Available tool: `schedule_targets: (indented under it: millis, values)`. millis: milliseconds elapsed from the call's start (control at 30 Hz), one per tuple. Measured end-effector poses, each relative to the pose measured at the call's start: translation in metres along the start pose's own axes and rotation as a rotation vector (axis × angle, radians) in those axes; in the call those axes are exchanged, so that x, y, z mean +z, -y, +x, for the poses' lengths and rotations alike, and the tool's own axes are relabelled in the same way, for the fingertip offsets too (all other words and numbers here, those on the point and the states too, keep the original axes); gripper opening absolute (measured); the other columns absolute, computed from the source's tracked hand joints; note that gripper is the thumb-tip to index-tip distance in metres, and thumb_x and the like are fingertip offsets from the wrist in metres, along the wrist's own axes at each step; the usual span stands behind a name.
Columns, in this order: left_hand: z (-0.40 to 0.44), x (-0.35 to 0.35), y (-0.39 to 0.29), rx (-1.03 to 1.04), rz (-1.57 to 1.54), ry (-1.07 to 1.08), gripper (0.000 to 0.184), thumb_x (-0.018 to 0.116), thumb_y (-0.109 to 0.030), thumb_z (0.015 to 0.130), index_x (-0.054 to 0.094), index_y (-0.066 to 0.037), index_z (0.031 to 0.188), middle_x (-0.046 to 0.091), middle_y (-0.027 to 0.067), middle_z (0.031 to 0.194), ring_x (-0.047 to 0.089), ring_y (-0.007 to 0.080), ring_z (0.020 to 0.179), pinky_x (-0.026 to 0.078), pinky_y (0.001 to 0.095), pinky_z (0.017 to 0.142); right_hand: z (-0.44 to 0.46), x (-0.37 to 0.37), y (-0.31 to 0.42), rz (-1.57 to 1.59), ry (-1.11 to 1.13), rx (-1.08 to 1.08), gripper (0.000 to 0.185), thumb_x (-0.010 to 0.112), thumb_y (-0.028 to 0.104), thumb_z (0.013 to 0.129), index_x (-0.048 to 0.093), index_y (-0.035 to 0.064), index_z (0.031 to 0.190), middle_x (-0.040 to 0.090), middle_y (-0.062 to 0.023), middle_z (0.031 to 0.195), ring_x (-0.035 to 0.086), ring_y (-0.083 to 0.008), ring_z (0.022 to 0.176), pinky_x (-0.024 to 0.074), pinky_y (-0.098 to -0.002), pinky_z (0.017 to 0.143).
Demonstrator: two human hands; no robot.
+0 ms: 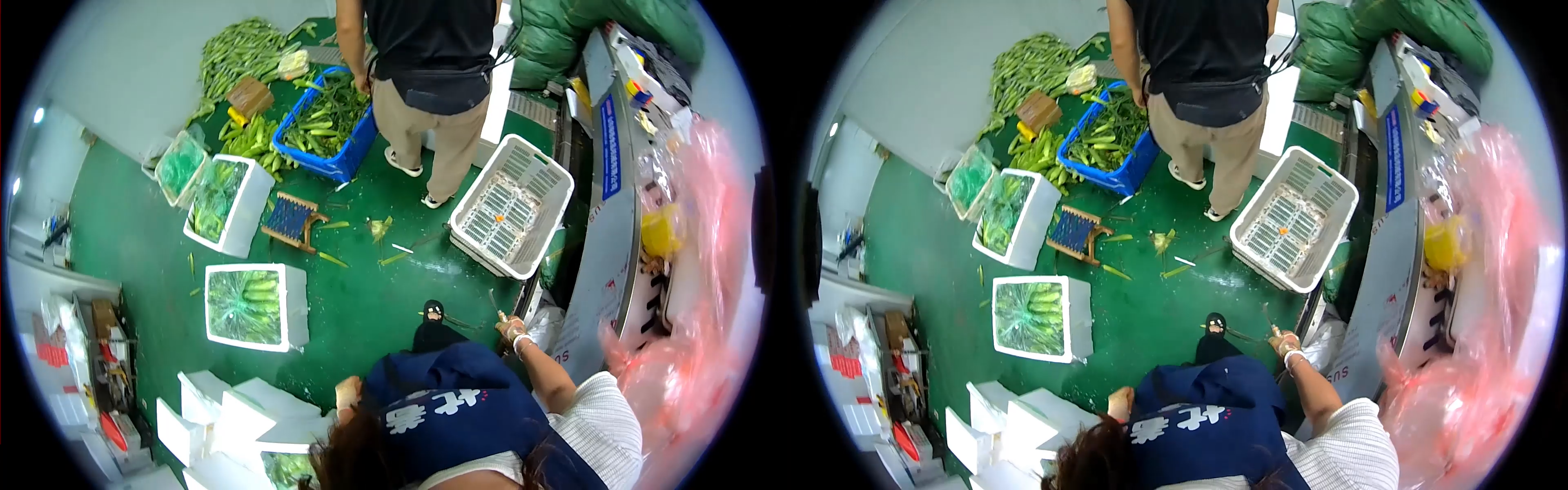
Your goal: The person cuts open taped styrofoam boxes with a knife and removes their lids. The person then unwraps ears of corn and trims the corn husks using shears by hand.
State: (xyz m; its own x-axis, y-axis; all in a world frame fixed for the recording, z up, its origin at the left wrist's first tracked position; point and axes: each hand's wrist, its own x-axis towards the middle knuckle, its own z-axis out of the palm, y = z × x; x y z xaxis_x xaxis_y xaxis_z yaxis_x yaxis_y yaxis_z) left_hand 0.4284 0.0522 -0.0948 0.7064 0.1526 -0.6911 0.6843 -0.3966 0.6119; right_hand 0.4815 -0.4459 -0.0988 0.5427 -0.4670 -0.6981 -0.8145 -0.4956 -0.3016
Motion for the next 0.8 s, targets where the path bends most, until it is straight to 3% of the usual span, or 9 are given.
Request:
schedule_targets:
  millis: [33,67,233,333,433,567,667,733,800]
  values:
    - [0.009,0.003,-0.003,0.264,0.388,-0.055,0.027,0.053,-0.018,0.082,0.049,-0.004,0.059,0.044,0.0084,0.051,0.039,0.0176,0.043,0.029,0.0323,0.041,0.013,-0.008,0.005,-0.136,-0.02,-0.108,0.043,0.063,0.036,0.072,0.063,-0.0004,0.095,0.062,-0.0253,0.096,0.06,-0.0381,0.093,0.0465,-0.0401,0.08]
    - [0.018,0.004,-0.021,0.12,0.502,0.027,0.024,0.053,-0.017,0.081,0.049,-0.001,0.063,0.044,0.012,0.056,0.04,0.0183,0.05,0.032,0.0338,0.048,0.019,-0.015,0.007,-0.028,-0.048,-0.219,0.042,0.062,0.035,0.071,0.063,-0.0002,0.094,0.061,-0.0272,0.094,0.06,-0.0393,0.089,0.0462,-0.0414,0.078]
    - [0.06,0.009,-0.061,0.435,0.585,-0.134,0.017,0.053,-0.02,0.082,0.058,-0.004,0.076,0.06,0.0166,0.07,0.051,0.0264,0.058,0.042,0.0378,0.058,0.069,-0.043,0.036,0.208,-0.085,-0.136,0.034,0.066,0.028,0.075,0.061,0.0012,0.094,0.063,-0.0192,0.081,0.06,-0.0304,0.071,0.0462,-0.0393,0.066]
    - [0.079,-0.002,-0.106,0.384,0.693,-0.041,0.017,0.054,-0.021,0.081,0.064,-0.008,0.086,0.064,0.0182,0.081,0.061,0.0319,0.073,0.047,0.0381,0.068,0.116,-0.032,0.026,0.462,-0.108,-0.079,0.033,0.069,0.026,0.076,0.06,0.0019,0.097,0.062,-0.0147,0.078,0.059,-0.0249,0.069,0.0459,-0.0364,0.066]
    - [0.093,-0.012,-0.187,-0.126,0.696,0.142,0.025,0.05,-0.027,0.084,0.065,-0.01,0.095,0.065,0.0181,0.094,0.063,0.0342,0.087,0.049,0.0394,0.077,0.12,-0.032,0.038,0.532,-0.161,0.063,0.031,0.068,0.026,0.076,0.061,0.0039,0.097,0.062,-0.0133,0.076,0.058,-0.0232,0.066,0.046,-0.0354,0.064]
    - [0.152,-0.027,-0.228,0.048,1.088,0.289,0.03,0.049,-0.027,0.085,0.062,-0.012,0.108,0.064,0.0176,0.104,0.061,0.033,0.097,0.048,0.0396,0.083,0.116,-0.013,0.053,0.702,-0.04,0.339,0.033,0.068,0.026,0.075,0.06,0.0025,0.096,0.06,-0.0121,0.073,0.06,-0.023,0.063,0.0467,-0.0334,0.06]
    - [0.212,-0.032,-0.28,-0.293,0.56,0.14,0.033,0.051,-0.028,0.083,0.06,-0.013,0.112,0.063,0.0173,0.106,0.06,0.0336,0.1,0.047,0.0404,0.086,0.142,0.057,0.034,0.523,-0.099,0.42,0.036,0.068,0.027,0.075,0.059,0.0032,0.101,0.06,-0.0144,0.077,0.063,-0.0249,0.066,0.0482,-0.0343,0.061]
    - [0.296,-0.05,-0.267,0.204,1.204,0.365,0.033,0.053,-0.028,0.082,0.061,-0.012,0.109,0.062,0.018,0.108,0.059,0.0352,0.1,0.047,0.0413,0.087,0.118,0.041,0.092,0.785,-0.036,0.659,0.038,0.066,0.031,0.076,0.059,0.004,0.102,0.063,-0.0159,0.081,0.064,-0.0268,0.065,0.0494,-0.0378,0.059]
    - [0.375,-0.06,-0.278,0.264,1.216,0.387,0.027,0.055,-0.028,0.081,0.065,-0.012,0.099,0.063,0.0199,0.102,0.06,0.0322,0.099,0.047,0.0429,0.084,0.124,0.051,0.117,0.769,-0.024,0.607,0.033,0.065,0.027,0.077,0.06,0.0046,0.1,0.062,-0.0126,0.072,0.061,-0.0259,0.058,0.0489,-0.038,0.055]
